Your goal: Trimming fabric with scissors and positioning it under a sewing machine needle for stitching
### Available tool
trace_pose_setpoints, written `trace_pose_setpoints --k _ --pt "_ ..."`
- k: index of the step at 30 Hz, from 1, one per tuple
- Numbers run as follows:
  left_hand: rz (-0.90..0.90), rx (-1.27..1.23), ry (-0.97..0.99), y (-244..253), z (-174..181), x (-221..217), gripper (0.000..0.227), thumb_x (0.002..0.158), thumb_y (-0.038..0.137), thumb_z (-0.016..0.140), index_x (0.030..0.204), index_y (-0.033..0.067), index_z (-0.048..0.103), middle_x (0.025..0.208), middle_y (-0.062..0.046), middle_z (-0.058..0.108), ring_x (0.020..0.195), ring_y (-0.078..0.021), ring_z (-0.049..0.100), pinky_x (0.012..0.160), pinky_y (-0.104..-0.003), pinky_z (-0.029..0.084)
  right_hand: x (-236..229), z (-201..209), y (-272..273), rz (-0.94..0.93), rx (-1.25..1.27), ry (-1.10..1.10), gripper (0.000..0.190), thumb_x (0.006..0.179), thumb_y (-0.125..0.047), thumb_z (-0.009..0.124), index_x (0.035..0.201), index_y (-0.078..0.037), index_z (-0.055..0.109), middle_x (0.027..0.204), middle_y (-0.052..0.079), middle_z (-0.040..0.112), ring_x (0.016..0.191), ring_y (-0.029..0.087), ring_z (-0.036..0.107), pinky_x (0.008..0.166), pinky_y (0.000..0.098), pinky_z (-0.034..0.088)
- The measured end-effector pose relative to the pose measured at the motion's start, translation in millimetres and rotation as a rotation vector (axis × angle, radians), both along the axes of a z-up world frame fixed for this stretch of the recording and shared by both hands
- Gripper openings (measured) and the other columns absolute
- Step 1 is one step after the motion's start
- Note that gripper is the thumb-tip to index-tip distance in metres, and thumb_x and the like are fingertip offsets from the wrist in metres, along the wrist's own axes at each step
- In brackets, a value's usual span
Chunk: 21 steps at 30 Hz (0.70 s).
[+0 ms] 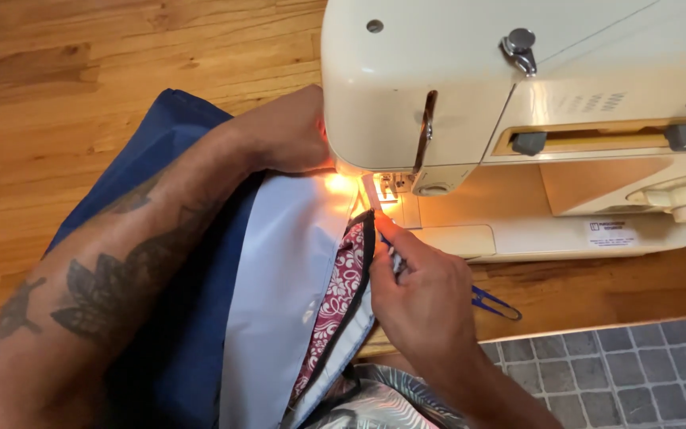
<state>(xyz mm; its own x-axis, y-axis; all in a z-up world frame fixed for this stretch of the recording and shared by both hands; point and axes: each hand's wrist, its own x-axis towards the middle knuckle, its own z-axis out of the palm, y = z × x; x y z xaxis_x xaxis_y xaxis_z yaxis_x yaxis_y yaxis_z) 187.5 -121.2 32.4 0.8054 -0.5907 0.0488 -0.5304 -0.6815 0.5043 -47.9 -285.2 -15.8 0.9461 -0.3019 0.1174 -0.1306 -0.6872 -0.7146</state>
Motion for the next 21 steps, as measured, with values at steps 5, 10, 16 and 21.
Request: trace_pose_setpoints --k 5,10,16,21 --pt "-0.034 0.032 -0.062 -25 1 -7 0.059 0.079 0.062 0.099 0.113 0.0176 0.081 0.104 -0.013 0.079 0.109 -0.0232 0.067 0.096 -0.053 0.049 2 6 -7 0.025 0.06 0.018 0.049 0.102 -0.025 0.069 0.147 -0.028 0.088 0.05 0.009 0.036 0.045 0.025 0.034 0.057 0.044 0.043" --pt "-0.043 0.059 -0.103 -31 4 -7 0.061 0.082 0.062 0.097 0.12 0.0171 0.079 0.111 -0.013 0.079 0.113 -0.0277 0.067 0.101 -0.054 0.046 2 -10 -8 0.001 0.068 -0.02 0.041 0.103 -0.026 0.071 0.139 -0.021 0.09 0.05 0.006 0.043 0.045 0.024 0.037 0.054 0.0437 0.043" --pt "-0.056 0.079 -0.168 -31 8 -7 0.064 0.087 0.061 0.095 0.129 0.0164 0.076 0.119 -0.014 0.077 0.119 -0.0337 0.067 0.107 -0.056 0.043 -4 -18 -2 -0.046 0.123 -0.127 0.033 0.104 -0.02 0.073 0.131 -0.013 0.091 0.053 -0.001 0.041 0.046 0.013 0.034 0.05 0.0345 0.04" --pt "-0.073 0.093 -0.224 -22 11 -23 0.067 0.09 0.061 0.094 0.135 0.0159 0.074 0.125 -0.015 0.077 0.123 -0.0382 0.066 0.111 -0.058 0.04 -4 -16 2 -0.11 0.167 -0.102 0.034 0.104 -0.022 0.077 0.133 -0.015 0.092 0.055 -0.005 0.046 0.048 0.009 0.034 0.046 0.0321 0.035"
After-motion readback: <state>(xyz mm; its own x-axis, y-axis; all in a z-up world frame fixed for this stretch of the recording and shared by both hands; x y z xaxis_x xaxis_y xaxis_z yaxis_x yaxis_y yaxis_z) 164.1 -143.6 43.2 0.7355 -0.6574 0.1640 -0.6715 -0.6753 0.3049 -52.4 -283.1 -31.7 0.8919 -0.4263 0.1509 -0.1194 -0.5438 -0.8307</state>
